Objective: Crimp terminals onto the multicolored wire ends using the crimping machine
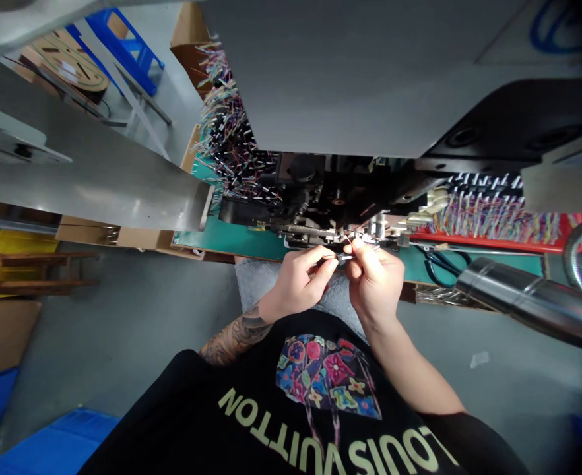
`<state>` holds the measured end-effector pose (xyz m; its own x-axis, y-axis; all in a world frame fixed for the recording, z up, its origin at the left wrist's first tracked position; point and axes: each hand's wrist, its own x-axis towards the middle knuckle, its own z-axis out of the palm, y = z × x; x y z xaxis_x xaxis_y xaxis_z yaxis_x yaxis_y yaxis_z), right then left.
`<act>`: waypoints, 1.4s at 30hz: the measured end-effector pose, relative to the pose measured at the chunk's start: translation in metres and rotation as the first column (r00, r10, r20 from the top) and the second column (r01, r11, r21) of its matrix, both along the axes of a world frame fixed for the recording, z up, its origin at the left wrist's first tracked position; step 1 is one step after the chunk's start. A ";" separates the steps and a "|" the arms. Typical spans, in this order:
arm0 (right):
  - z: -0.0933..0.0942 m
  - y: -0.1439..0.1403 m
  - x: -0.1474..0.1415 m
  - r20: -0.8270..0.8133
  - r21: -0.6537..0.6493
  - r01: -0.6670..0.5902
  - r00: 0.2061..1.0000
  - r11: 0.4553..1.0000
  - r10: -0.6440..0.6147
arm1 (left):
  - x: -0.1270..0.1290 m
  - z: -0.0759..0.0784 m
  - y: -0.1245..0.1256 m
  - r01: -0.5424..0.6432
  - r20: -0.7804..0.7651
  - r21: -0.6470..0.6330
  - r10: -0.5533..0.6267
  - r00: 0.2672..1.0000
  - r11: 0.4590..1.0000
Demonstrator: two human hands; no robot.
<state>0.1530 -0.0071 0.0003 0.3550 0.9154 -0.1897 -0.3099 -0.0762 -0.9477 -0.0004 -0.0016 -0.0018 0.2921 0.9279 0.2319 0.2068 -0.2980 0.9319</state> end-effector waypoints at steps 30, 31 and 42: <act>-0.006 -0.002 0.013 0.203 0.102 -0.006 0.979 0.995 -0.014 | -0.005 0.009 0.002 0.023 0.131 -0.160 -0.002 0.991 0.987; -0.006 -0.002 0.013 0.213 0.099 -0.013 0.977 0.995 -0.009 | -0.005 0.008 0.002 0.011 0.119 -0.145 0.007 0.993 0.989; -0.006 -0.002 0.014 0.246 0.105 -0.072 0.968 0.992 0.044 | -0.004 0.001 0.001 -0.063 -0.003 0.003 0.063 0.998 0.998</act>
<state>0.1675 -0.0095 -0.0057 0.3235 0.9462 0.0006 -0.0681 0.0239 -0.9974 -0.0041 -0.0002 -0.0005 0.2339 0.9437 0.2340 0.2279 -0.2872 0.9304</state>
